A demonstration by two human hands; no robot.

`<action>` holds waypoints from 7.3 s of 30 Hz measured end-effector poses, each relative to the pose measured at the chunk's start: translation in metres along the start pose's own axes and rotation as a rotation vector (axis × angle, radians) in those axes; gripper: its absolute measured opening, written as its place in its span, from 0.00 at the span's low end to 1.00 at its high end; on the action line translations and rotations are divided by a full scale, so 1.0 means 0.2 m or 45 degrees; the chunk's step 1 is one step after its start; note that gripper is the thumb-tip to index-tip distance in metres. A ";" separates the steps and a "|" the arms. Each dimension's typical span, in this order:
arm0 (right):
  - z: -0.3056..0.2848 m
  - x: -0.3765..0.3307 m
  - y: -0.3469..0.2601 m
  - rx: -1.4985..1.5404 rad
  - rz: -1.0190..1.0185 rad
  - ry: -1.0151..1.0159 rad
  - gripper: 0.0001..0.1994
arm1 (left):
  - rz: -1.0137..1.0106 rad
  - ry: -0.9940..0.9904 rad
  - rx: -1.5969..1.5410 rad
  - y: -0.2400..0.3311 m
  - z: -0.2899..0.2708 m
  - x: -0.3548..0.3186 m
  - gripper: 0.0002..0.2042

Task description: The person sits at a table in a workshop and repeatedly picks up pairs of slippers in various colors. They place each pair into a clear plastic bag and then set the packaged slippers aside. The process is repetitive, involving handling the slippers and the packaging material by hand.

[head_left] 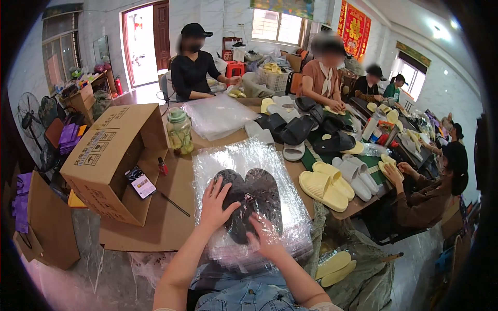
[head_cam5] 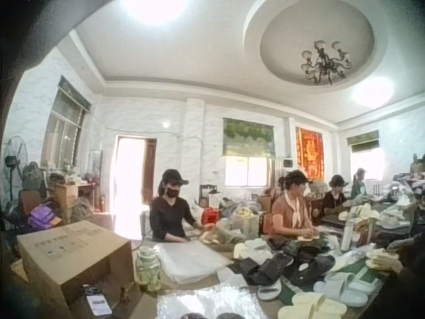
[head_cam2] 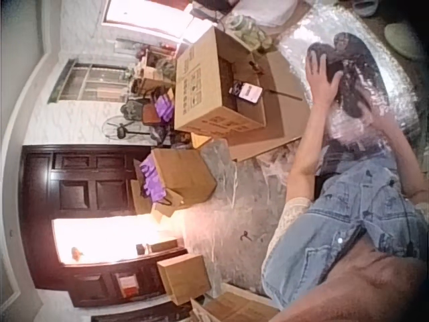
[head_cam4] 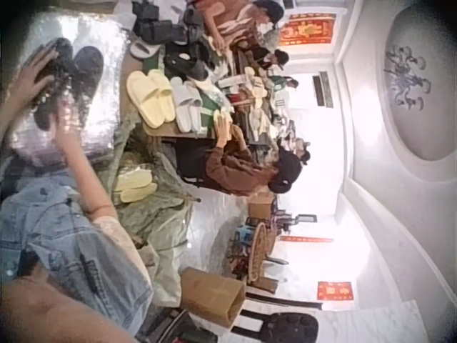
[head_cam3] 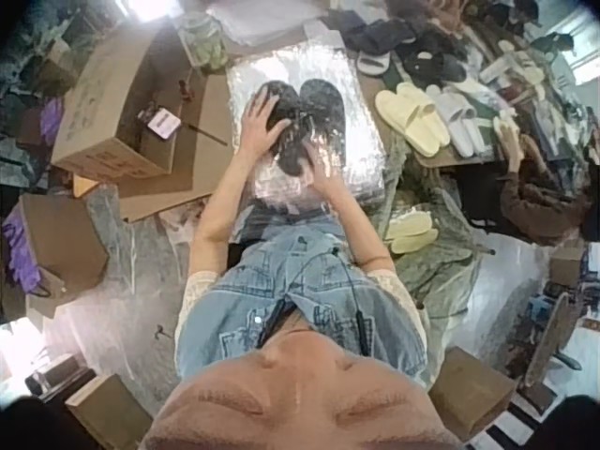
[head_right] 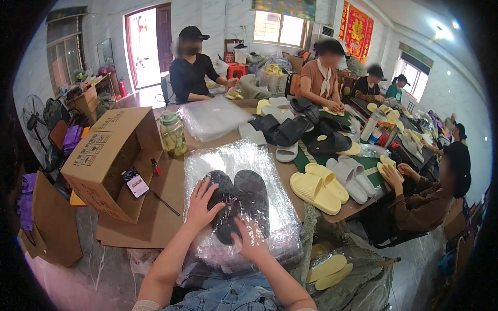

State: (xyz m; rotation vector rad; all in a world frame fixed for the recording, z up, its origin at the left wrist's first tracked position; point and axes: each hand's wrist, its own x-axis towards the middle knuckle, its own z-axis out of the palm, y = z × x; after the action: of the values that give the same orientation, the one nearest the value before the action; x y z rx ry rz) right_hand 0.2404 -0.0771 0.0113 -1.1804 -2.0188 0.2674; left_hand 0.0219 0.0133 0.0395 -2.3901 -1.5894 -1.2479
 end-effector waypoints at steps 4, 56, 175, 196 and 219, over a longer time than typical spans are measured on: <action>-0.40 -0.06 -0.29 0.633 0.099 -0.499 0.13 | -0.209 -0.033 -0.423 -0.11 0.04 -0.12 0.31; -1.56 -0.96 0.78 -0.609 1.569 -0.565 0.27 | -0.265 -0.053 -0.216 -0.17 0.14 -0.13 0.15; 0.25 0.44 0.15 -0.264 0.586 0.016 0.24 | -0.516 0.221 -0.711 -0.39 0.14 -0.19 0.16; 0.26 0.42 0.18 -0.237 0.560 0.120 0.23 | -0.540 0.194 -0.777 -0.41 0.16 -0.19 0.17; 0.24 0.44 0.16 -0.253 0.621 -0.008 0.22 | -0.557 0.180 -0.776 -0.39 0.15 -0.17 0.16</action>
State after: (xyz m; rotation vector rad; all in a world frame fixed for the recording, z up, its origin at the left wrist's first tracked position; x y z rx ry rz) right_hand 0.2032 0.0210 0.0057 -1.7952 -1.7664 0.3125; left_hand -0.0275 0.0369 -0.0329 -2.2039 -1.9769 -2.2061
